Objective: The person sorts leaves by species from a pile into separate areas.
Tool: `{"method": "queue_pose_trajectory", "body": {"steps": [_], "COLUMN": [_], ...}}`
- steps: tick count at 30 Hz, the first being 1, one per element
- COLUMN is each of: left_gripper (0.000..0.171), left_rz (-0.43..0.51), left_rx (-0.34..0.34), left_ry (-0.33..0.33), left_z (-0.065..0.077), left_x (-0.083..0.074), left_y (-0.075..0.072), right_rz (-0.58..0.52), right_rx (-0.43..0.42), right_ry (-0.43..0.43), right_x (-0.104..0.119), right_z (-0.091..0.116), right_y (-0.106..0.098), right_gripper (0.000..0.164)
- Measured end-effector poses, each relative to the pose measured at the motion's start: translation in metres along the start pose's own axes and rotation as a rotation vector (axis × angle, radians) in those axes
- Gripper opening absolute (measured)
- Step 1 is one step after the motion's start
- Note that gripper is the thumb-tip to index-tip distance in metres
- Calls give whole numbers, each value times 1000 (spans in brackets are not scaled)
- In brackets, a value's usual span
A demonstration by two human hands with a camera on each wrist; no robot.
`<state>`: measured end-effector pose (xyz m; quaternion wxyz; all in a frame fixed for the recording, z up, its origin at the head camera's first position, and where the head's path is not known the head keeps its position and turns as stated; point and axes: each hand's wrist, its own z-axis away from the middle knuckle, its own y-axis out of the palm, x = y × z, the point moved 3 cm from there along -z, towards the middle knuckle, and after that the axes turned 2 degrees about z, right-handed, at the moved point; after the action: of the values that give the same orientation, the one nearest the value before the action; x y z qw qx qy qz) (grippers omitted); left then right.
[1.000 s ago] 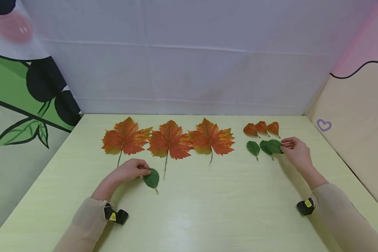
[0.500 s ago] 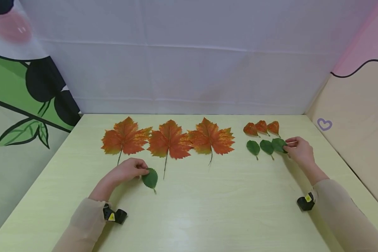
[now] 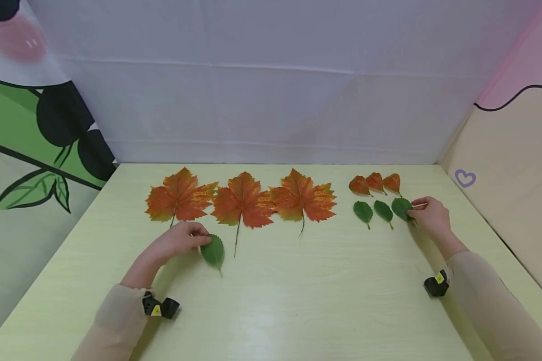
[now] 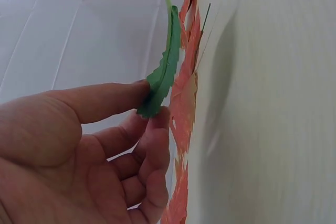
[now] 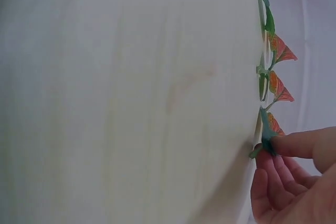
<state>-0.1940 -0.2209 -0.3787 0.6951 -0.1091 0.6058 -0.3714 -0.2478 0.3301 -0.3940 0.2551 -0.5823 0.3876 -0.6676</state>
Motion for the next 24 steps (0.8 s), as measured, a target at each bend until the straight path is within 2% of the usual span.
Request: {"method": "queue_pose_trajectory", "body": {"steps": [7, 12, 19, 24], "left_gripper": [20, 20, 19, 17], "left_rz": [31, 13, 1, 25], "left_rx": [-20, -31, -35, -11], "left_ry": [26, 26, 43, 49], "left_z": [2, 1, -3, -7], "left_x": [-12, -25, -43, -51], "left_y": [-4, -4, 3, 11], "right_rz": [24, 25, 28, 29], "right_rx": [19, 35, 49, 53], "right_ry": [-5, -4, -8, -4], "right_x": [0, -1, -1, -1], "right_z": [-1, -2, -3, -4], "right_y": [1, 1, 1, 1], "right_gripper": [38, 38, 38, 39]}}
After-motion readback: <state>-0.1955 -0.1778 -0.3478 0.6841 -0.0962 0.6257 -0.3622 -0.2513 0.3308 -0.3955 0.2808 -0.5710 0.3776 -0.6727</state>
